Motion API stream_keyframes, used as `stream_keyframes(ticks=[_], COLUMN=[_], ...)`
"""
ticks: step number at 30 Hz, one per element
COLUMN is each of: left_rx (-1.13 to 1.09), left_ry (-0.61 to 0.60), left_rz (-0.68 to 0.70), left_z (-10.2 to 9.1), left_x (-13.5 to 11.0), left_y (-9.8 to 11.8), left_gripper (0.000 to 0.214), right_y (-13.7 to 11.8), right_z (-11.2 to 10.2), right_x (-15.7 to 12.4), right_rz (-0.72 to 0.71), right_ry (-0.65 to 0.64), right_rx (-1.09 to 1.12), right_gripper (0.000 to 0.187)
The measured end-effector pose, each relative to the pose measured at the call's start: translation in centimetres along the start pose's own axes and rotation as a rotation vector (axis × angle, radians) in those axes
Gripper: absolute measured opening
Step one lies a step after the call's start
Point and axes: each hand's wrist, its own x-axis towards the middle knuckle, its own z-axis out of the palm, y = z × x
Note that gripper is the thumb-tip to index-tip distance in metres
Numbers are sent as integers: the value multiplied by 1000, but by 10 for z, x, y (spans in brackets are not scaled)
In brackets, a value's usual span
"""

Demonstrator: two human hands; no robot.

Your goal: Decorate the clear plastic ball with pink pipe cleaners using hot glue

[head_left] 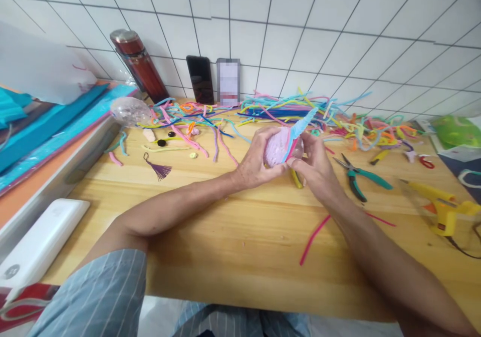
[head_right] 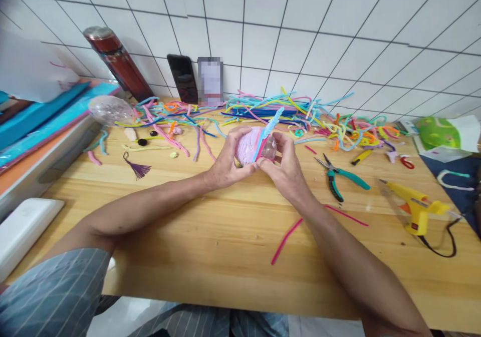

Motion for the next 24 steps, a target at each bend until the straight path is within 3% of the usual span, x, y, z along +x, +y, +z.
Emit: stream_keyframes(ticks=[11,24], left_rx=[-16,63], left_ry=[29,9], left_rz=[15,-4], left_z=[1,1], left_x=[-3,-8], left_y=[-6,-3], left_gripper=[88,87], right_y=[5,-4], right_z=[-4,0], right_x=[4,3], right_rz=[-4,49], right_ry=[-38,-46], right_rx=[34,24], right_gripper=[79,70])
